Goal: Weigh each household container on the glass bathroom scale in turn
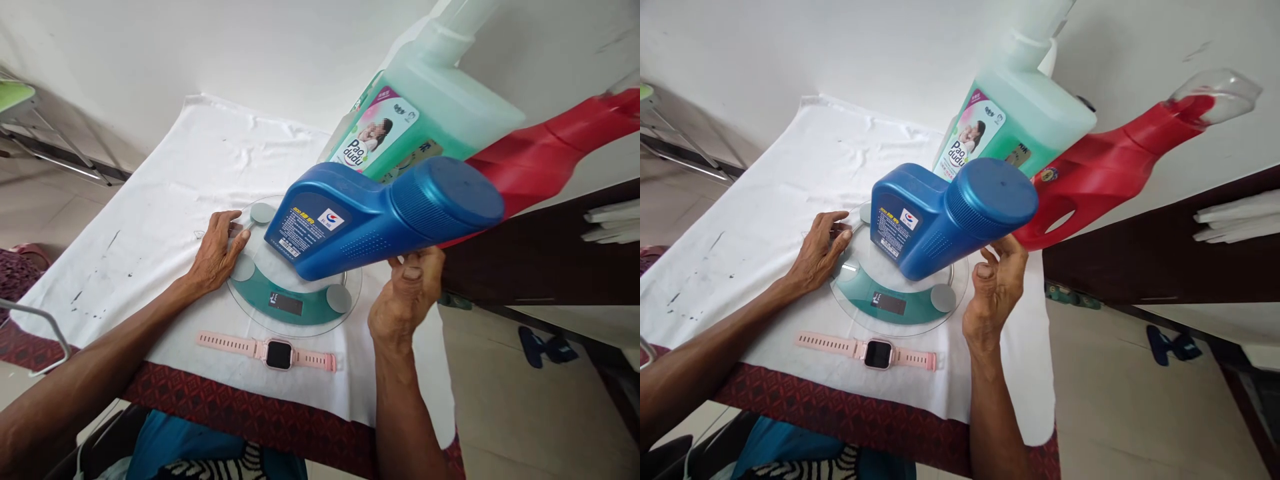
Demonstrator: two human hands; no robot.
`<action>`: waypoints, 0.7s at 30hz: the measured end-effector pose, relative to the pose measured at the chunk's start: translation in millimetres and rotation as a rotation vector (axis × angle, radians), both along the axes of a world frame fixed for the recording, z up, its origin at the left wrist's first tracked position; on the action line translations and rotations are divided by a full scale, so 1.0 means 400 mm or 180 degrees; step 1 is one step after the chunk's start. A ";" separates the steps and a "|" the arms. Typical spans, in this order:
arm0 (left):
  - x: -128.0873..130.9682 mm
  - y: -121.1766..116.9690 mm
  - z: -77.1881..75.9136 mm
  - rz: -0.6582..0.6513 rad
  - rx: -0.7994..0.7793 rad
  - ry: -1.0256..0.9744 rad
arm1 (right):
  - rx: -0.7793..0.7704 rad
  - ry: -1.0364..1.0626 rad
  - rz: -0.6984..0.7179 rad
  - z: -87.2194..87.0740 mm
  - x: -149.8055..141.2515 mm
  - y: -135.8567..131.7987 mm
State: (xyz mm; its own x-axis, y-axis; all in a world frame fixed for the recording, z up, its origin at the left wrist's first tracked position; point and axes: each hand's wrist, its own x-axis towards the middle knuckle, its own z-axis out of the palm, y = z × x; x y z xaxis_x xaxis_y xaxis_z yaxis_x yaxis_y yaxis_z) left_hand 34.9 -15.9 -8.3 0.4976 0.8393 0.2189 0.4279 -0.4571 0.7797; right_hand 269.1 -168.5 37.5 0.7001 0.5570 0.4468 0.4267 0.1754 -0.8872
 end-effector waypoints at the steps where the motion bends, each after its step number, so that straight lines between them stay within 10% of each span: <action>1: 0.000 0.000 0.000 0.0006 -0.0009 -0.0013 | 0.0084 0.0007 0.0191 0.028 -0.016 0.010; 6: 0.001 0.002 -0.003 -0.0014 -0.0037 -0.0080 | 0.0016 0.0172 0.0483 0.116 -0.102 0.074; 12: -0.001 0.005 -0.002 0.0037 -0.0084 -0.0147 | 0.0070 0.0147 0.0056 0.110 -0.140 0.104; 21: -0.004 0.003 0.004 0.0048 -0.0149 -0.0119 | 0.1186 -0.0220 -0.0985 0.256 -0.069 -0.028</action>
State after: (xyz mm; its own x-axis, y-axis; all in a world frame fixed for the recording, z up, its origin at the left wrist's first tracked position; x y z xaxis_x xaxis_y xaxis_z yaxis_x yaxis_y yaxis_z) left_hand 33.3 -14.7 -6.8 0.4769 0.8565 0.1975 0.4047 -0.4135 0.8156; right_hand 241.4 -179.8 139.7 0.7691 0.1207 0.6276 0.5648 0.3313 -0.7558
